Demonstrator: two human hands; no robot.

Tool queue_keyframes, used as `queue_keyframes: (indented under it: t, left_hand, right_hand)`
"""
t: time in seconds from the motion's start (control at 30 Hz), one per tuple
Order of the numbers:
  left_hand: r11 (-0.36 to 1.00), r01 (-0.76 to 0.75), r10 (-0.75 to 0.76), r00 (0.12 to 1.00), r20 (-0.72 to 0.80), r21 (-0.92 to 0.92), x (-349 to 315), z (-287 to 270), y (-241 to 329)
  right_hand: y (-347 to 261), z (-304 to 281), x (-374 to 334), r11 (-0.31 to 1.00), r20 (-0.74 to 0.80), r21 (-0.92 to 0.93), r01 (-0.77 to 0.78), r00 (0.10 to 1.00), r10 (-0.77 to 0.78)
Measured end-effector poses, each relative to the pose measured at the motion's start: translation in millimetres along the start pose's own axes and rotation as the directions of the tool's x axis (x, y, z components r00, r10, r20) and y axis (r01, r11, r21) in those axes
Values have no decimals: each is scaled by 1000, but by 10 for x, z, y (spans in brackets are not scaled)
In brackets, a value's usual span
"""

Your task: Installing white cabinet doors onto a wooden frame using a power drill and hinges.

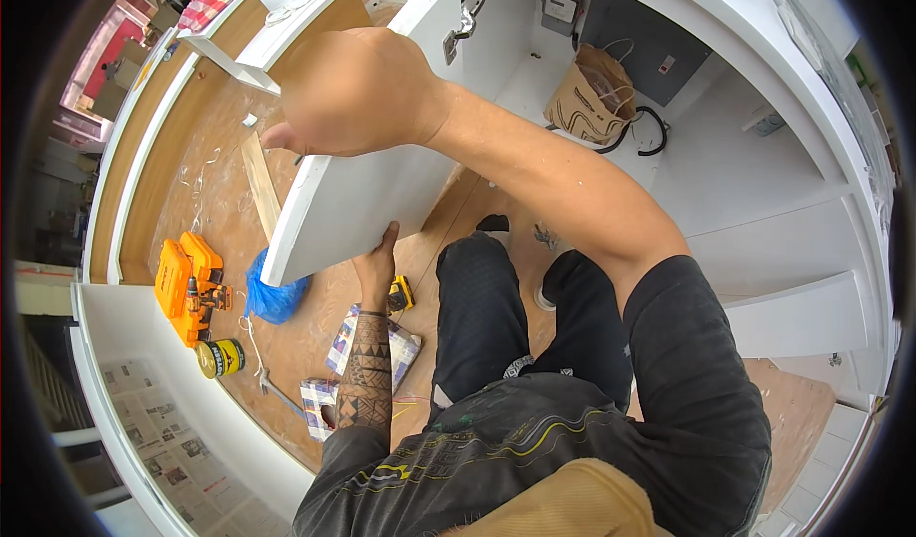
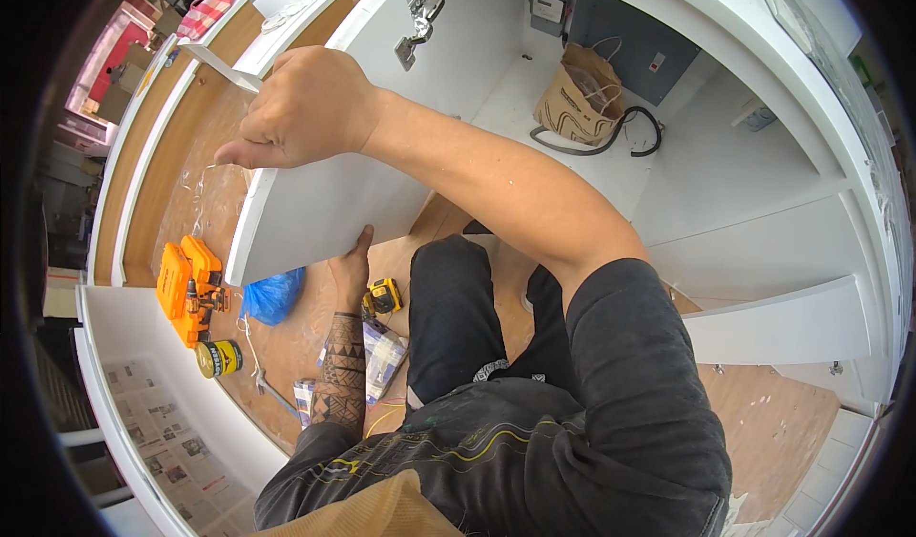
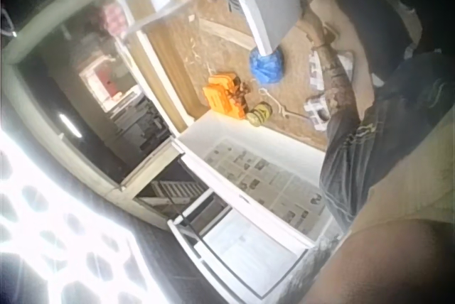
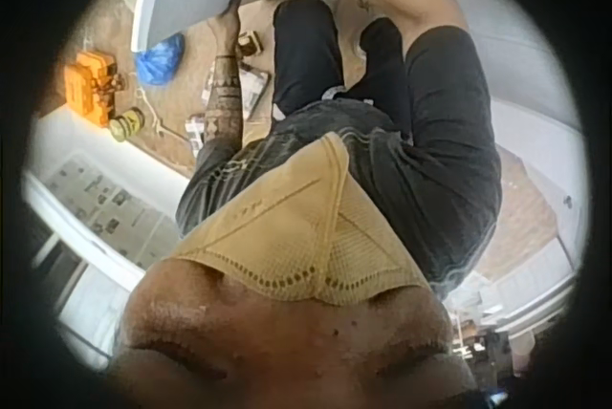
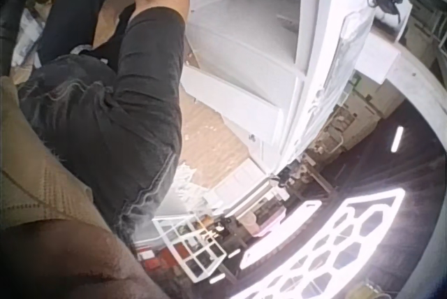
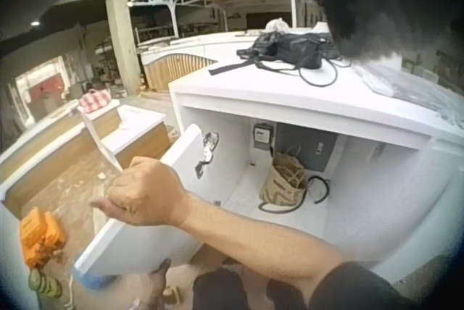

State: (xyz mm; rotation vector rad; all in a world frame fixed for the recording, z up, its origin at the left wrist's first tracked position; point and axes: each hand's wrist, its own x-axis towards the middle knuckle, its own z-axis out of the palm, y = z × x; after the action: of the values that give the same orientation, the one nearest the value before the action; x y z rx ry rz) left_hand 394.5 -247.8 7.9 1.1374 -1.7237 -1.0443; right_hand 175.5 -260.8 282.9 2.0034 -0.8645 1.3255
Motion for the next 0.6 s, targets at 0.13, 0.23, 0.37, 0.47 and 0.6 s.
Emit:
queue_keyframes:
  t: [0.13, 0.23, 0.37, 0.47, 0.6]
  left_hand:
    - [998, -68, 68, 997, -29, 14, -5, 7, 29]
    - [997, -51, 49, 998, 38, 56, 7, -100, 183]
    - [995, -57, 46, 991, 126, 85, 169, -262, 443]
    - [999, 44, -46, 964, 264, 15, 390, -352, 430]
    - [989, -133, 145, 959, 243, -62, 519, -214, 422]
  right_hand:
    - [-49, -77, 8, 1000, 0, -7, 13, 1000, -13]
    - [-169, -121, 27, 996, -48, -83, -40, 998, 36]
    - [-315, -338, 65, 977, 65, -186, -99, 992, 113]
    - [-354, -394, 71, 937, 77, -317, -145, 981, 178]
    - [-442, -425, -42, 886, 58, -379, -267, 949, 311]
